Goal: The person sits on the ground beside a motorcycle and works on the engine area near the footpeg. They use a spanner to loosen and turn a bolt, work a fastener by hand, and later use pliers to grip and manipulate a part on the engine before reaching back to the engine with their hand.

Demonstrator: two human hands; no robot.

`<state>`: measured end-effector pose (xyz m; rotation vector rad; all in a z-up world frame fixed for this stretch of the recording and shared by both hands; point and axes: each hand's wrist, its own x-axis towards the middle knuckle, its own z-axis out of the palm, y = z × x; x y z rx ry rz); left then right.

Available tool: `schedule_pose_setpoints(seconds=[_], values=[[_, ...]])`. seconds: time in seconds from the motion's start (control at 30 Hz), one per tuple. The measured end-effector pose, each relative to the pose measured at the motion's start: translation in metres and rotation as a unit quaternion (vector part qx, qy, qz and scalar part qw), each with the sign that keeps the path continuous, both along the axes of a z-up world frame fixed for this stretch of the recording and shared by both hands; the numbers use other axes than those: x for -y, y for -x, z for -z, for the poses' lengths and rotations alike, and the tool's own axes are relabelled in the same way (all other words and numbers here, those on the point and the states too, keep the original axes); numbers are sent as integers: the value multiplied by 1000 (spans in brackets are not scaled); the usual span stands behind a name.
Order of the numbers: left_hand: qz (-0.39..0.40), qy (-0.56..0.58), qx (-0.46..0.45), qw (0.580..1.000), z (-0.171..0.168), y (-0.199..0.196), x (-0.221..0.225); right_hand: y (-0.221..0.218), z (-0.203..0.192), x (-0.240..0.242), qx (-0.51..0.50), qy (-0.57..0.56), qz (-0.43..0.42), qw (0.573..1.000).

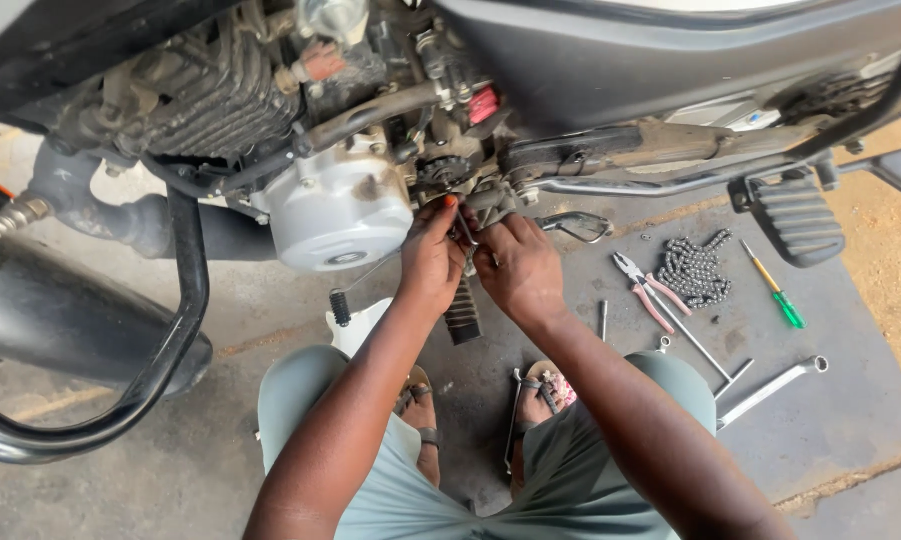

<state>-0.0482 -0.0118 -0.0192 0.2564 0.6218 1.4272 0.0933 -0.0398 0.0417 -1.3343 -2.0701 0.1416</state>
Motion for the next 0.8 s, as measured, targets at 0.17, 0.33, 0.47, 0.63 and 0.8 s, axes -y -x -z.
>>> schedule_pose_setpoints(seconds=[0.17,0.33,0.47,0.63,0.8], values=[[-4,19,1,1000,-2,0,-5,-2,-30,10,-85,68,-1,994],[30,41,0,999,1,2,-7,-16,-14,9,-31,53,-28,998],[-34,63,24,997,14,-9,-15,-21,-14,9,-9,56,-55,997],[-119,96,20,988,23,-24,-31,-35,-36,19,-31,27,-92,995],[-201,115,46,972,30,-31,-51,-59,-57,29,-101,53,-54,992]])
